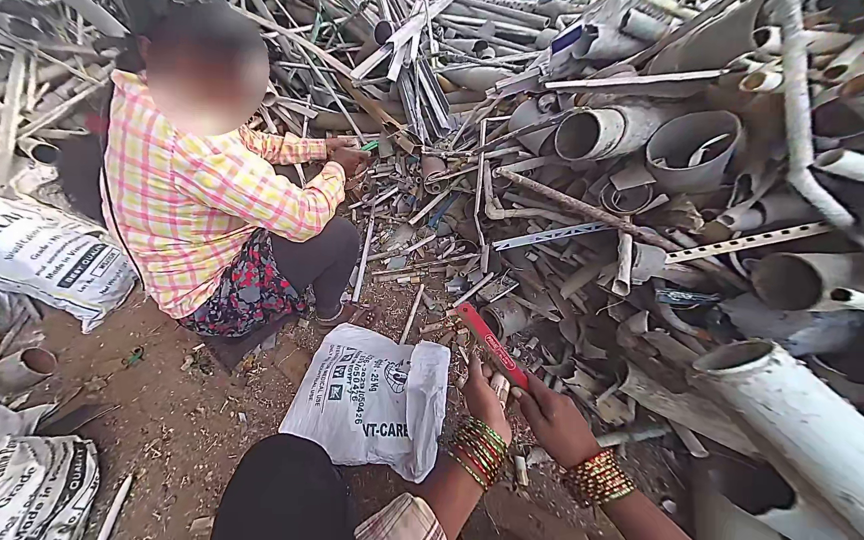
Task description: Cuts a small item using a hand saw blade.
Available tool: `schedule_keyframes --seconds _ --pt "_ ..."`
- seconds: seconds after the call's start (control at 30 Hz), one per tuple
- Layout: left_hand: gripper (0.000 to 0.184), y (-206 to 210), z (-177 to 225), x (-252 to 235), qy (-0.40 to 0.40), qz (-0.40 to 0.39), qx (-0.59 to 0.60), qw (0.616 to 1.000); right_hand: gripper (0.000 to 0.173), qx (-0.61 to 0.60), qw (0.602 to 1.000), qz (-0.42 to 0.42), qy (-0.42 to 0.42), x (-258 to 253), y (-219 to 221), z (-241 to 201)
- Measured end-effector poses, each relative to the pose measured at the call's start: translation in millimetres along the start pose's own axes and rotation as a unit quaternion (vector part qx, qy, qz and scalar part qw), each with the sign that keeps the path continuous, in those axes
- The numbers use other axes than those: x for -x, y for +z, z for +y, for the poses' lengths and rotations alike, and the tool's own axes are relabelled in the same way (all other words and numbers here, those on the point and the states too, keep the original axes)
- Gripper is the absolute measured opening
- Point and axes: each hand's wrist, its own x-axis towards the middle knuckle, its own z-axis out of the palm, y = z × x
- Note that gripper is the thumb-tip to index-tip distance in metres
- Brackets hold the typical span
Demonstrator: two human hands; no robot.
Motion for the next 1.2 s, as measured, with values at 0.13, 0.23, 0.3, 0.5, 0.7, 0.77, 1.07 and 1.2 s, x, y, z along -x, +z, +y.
schedule_keyframes --seconds 0.13,0.23,0.3,0.5,0.7,0.77,1.07,1.2 --pt "0.061 7 17 16 -0.015 0.031 0.015 0.999 0.045 -0.009 0.999 0.032 -0.034 9 15 -2" --pt "0.061 7 20 19 -0.010 0.049 0.017 0.999 0.045 -0.004 0.999 0.030 -0.044 12 20 -5" --pt "0.063 3 12 11 0.005 0.023 -0.011 1.000 0.044 0.025 0.999 -0.010 -0.022 7 6 -5" --pt "0.064 2 -2 0 -0.005 0.006 0.008 1.000 0.039 0.024 1.000 0.008 0.001 5 1 -2" --pt "0.063 -4 2 -3 0.011 -0.006 0.063 0.998 0.041 0.000 0.999 0.005 -0.040 16 17 -6" --pt "0.063 -3 1 0 0.007 0.000 0.027 1.000 0.040 0.041 0.999 -0.008 -0.019 10 6 -7" --pt "0.065 -9 1 -7 0.003 0.032 0.024 0.999 0.038 -0.008 1.000 0.018 -0.018 13 30 -6" --pt "0.066 -8 -2 -6 0.014 0.009 -0.038 0.999 0.037 0.011 1.000 0.012 0.004 2 17 -2"
